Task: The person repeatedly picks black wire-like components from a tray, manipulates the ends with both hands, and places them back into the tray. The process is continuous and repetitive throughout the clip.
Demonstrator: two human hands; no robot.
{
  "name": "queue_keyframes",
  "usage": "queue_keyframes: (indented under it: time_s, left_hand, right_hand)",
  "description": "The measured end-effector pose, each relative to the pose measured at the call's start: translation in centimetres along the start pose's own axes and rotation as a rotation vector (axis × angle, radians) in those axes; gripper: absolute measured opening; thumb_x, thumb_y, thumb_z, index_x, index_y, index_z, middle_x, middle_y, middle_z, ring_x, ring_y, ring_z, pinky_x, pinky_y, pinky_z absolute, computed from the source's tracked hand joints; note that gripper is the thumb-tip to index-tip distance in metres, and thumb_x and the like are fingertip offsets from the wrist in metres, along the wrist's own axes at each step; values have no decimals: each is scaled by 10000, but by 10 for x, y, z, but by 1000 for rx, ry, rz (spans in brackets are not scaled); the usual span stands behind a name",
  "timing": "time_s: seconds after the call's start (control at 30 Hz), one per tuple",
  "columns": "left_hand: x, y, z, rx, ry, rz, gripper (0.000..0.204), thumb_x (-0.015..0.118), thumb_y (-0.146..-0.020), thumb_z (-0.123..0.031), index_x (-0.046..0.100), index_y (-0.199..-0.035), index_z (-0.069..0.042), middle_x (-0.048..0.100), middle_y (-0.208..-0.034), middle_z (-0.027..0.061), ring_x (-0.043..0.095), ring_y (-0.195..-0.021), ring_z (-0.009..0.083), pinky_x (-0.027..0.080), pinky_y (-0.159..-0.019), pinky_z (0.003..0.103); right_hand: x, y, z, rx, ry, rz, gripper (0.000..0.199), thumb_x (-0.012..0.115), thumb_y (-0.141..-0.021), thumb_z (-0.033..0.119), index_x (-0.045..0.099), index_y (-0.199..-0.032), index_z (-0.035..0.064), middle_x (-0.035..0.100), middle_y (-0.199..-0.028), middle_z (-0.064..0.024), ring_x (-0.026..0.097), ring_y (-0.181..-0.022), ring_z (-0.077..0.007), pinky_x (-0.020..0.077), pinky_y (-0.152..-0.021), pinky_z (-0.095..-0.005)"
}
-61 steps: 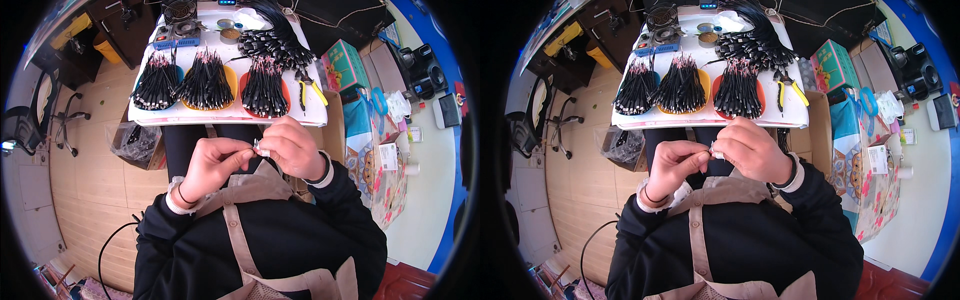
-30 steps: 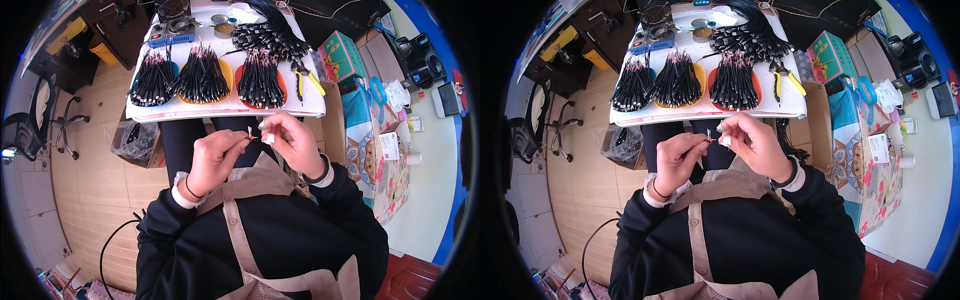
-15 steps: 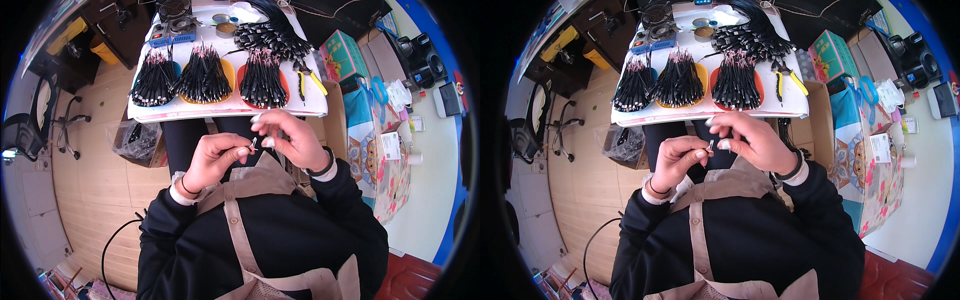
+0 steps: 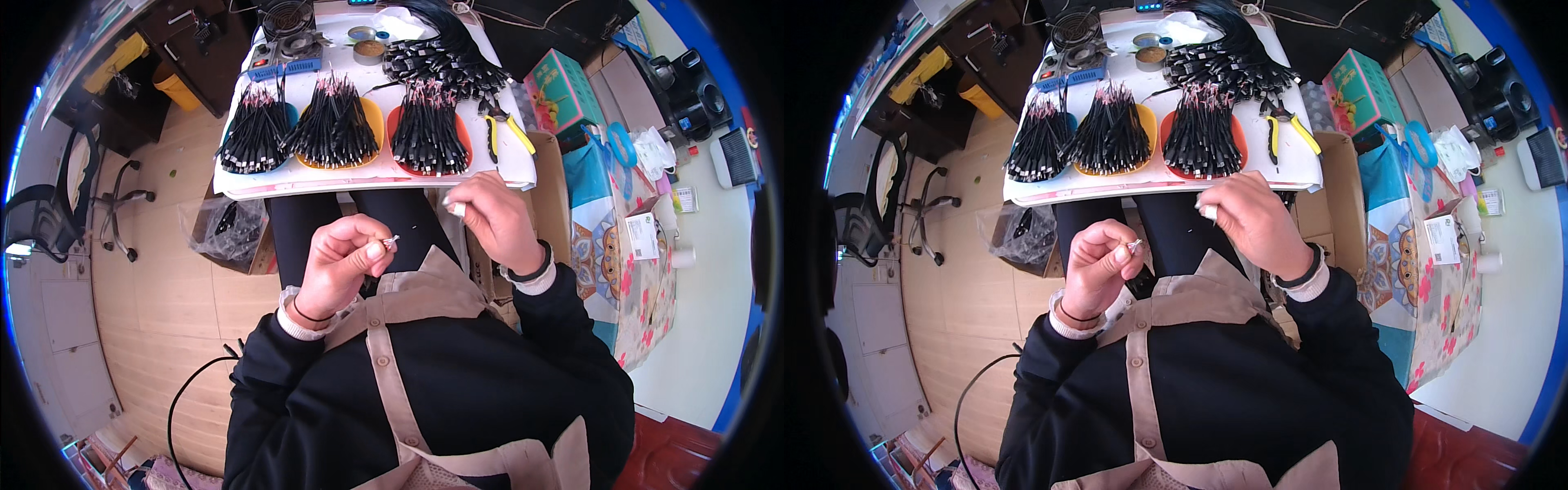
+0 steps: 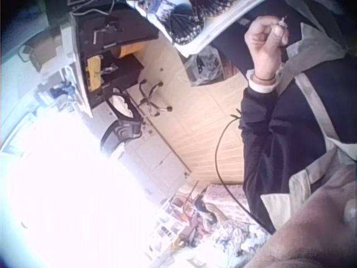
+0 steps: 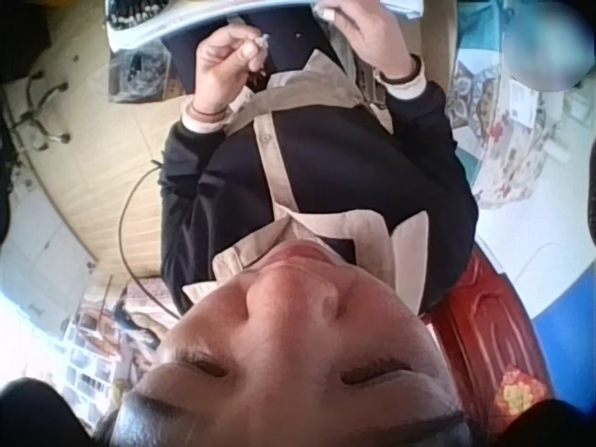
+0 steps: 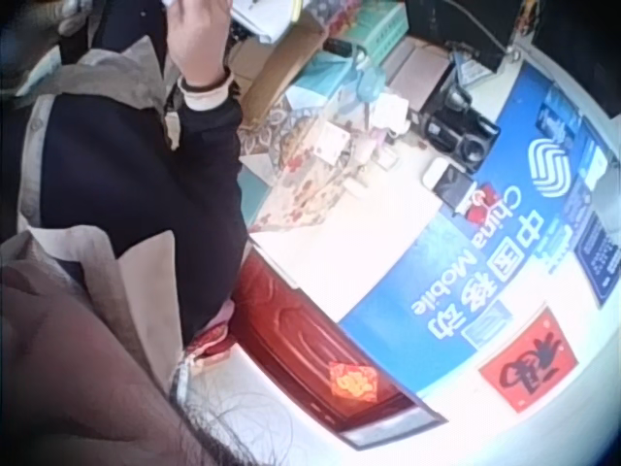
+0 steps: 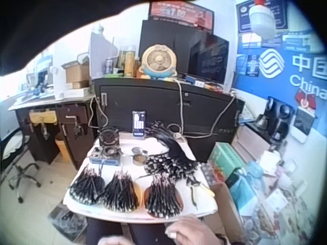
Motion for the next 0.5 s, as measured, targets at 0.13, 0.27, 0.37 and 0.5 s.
queue_keyframes:
  time_s: [0.13, 0.27, 0.37, 0.5]
  left_hand:
    - [4, -3, 9, -98, 169, 30, 110, 610, -937, -72, 612, -990, 24, 610, -792, 50, 472, -617, 93, 365, -556, 231]
    - [4, -3, 10, -146, 213, 11, 108, 611, -936, -71, 614, -986, 24, 602, -786, 43, 472, -617, 89, 360, -555, 225]
    - [4, -6, 7, -163, 146, 26, 102, 612, -935, -65, 621, -984, 25, 596, -771, 30, 484, -626, 82, 368, -563, 219]
    - [-3, -11, -9, -61, -533, 23, 67, 602, -926, -5, 636, -965, 37, 599, -753, 8, 534, -653, 76, 440, -588, 236]
  right_hand:
    - [10, -4, 12, -142, -79, 28, 338, 739, -768, 73, 652, -1091, 24, 640, -1097, -102, 618, -974, -292, 487, -837, -379]
    - [15, -13, 24, -363, -117, -17, 338, 720, -714, 26, 639, -1042, 36, 616, -1022, -82, 602, -901, -261, 499, -766, -361]
    - [15, -17, 24, -378, -137, 5, 289, 710, -723, 24, 636, -1003, 29, 613, -968, -70, 595, -851, -243, 497, -737, -348]
    - [29, -12, 2, 107, -476, 221, 117, 662, -833, 53, 620, -937, 21, 614, -915, -65, 580, -795, -181, 477, -711, -306]
Point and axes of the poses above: each hand's wrist, its own y-axis away from the middle knuckle, its own x-axis out of the palm, z = x × y, the point moved 5 cm from there along -y, towards the middle knuckle
